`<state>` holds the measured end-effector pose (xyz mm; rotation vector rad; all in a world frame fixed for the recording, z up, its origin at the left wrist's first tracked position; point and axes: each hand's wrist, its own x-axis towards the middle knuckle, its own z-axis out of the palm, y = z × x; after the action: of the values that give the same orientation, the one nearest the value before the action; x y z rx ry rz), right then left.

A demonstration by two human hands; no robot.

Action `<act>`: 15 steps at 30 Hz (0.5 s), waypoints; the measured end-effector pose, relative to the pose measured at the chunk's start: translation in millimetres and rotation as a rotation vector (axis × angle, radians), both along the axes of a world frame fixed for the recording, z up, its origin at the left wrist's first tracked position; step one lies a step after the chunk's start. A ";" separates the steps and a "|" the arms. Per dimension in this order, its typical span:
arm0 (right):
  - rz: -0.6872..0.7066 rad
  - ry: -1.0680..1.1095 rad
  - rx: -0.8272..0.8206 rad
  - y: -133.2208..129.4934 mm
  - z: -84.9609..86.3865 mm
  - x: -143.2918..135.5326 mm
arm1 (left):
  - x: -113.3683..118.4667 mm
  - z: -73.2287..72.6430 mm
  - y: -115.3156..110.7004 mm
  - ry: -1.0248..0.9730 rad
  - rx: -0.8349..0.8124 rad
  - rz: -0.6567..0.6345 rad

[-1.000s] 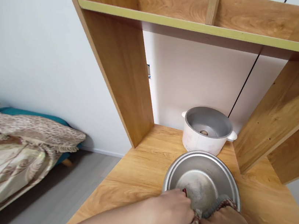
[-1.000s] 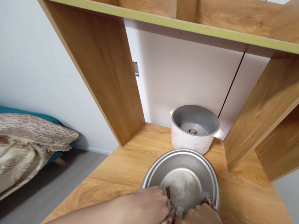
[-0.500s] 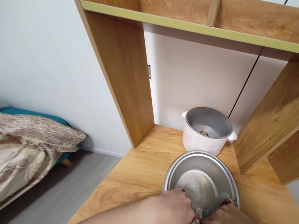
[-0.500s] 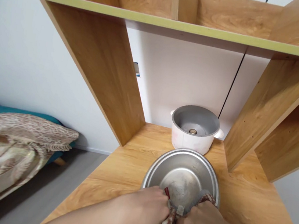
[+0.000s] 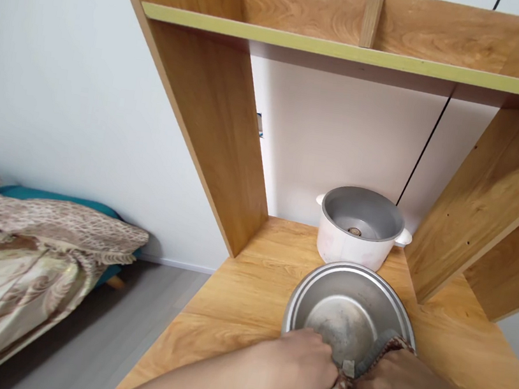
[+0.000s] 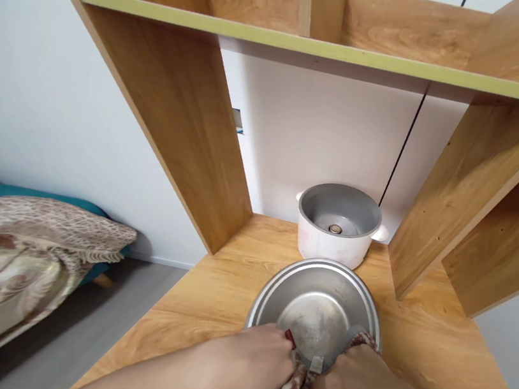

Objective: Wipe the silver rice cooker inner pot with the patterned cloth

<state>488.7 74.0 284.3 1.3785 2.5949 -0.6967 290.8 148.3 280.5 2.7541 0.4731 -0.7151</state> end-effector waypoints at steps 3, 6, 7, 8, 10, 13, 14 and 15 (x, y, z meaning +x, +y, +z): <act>-0.019 -0.006 -0.035 0.1 4.8 -2.9 | -1.1 -2.4 0.5 -0.009 -0.010 0.007; -0.034 0.001 -0.044 -0.1 6.9 -3.5 | -1.9 -4.7 0.4 -0.021 -0.010 0.013; -0.036 0.006 -0.044 -0.2 6.9 -3.3 | -1.7 -4.9 0.4 -0.015 -0.008 0.016; -0.036 0.012 -0.044 -0.5 6.4 -3.1 | -1.3 -4.7 0.3 -0.003 -0.007 0.016; -0.034 0.022 -0.036 -1.1 5.0 -2.6 | 0.2 -2.6 0.3 0.023 -0.007 0.013; -0.033 0.021 -0.007 -2.3 3.1 -2.5 | 2.6 3.5 0.3 0.060 0.000 -0.001; -0.032 0.018 0.004 -2.7 2.8 -2.4 | 3.2 5.5 0.2 0.067 0.001 -0.007; -0.030 0.015 0.012 -3.2 2.6 -2.2 | 3.5 7.1 0.0 0.075 0.002 -0.013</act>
<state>486.5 70.7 286.8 1.4236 2.5991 -0.6996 294.4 148.3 287.6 2.7422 0.4716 -0.8245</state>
